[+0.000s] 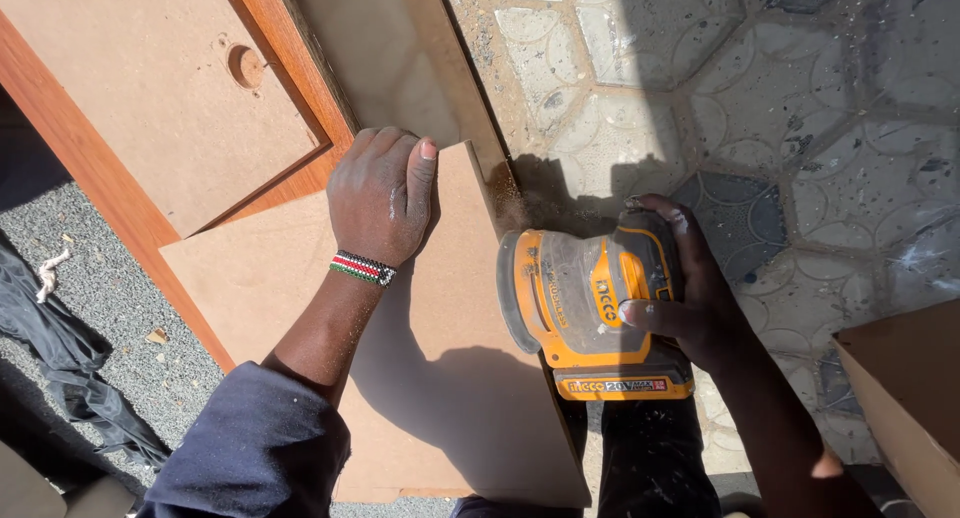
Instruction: The person uses a yellow and black cordless orbital sander to smooth the surface of a rectangular piece of light-colored wood. They hold the wood steady with their left hand while moving the sander across the surface with their right hand, working on different sections of the board.
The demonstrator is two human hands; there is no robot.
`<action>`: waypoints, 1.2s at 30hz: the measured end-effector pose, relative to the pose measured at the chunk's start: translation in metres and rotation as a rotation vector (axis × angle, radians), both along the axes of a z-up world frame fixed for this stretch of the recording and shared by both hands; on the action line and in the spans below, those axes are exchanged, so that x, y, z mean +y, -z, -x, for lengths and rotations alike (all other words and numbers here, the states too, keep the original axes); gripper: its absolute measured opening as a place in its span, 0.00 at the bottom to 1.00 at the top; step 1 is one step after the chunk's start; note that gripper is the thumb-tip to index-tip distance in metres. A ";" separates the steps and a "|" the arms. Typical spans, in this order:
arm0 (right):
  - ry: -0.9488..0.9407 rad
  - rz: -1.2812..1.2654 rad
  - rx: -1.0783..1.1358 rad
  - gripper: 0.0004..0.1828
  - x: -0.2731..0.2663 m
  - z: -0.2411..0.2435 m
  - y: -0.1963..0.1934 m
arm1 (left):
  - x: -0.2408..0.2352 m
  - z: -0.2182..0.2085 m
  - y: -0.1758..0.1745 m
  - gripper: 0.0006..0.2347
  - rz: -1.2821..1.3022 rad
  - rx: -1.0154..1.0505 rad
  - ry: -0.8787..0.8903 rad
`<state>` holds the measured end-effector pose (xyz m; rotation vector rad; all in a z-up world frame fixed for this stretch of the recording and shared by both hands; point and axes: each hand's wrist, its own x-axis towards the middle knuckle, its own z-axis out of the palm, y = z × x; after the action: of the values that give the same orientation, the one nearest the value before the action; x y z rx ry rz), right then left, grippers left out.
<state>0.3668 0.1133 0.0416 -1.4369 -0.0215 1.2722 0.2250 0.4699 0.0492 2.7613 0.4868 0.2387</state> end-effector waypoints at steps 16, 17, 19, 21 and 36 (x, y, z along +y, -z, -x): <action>-0.004 -0.173 -0.115 0.63 0.079 -0.056 0.003 | 0.010 0.004 0.012 0.27 -0.050 -0.052 0.007; 0.000 -0.217 -0.093 0.62 0.091 -0.065 0.000 | 0.010 0.003 0.012 0.27 -0.042 -0.048 0.003; 0.003 -0.261 -0.073 0.60 0.108 -0.077 0.000 | 0.012 0.003 0.013 0.26 -0.032 -0.047 -0.001; -0.025 -0.293 -0.137 0.59 0.115 -0.083 0.005 | 0.012 0.005 0.014 0.27 -0.029 -0.050 0.001; 0.051 -0.177 -0.130 0.56 0.077 -0.047 0.028 | 0.014 0.012 0.024 0.29 0.071 0.027 -0.096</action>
<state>0.4143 0.1907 0.0138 -1.3562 -0.1795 1.1061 0.2129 0.4836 0.0253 2.6785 0.6238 0.2035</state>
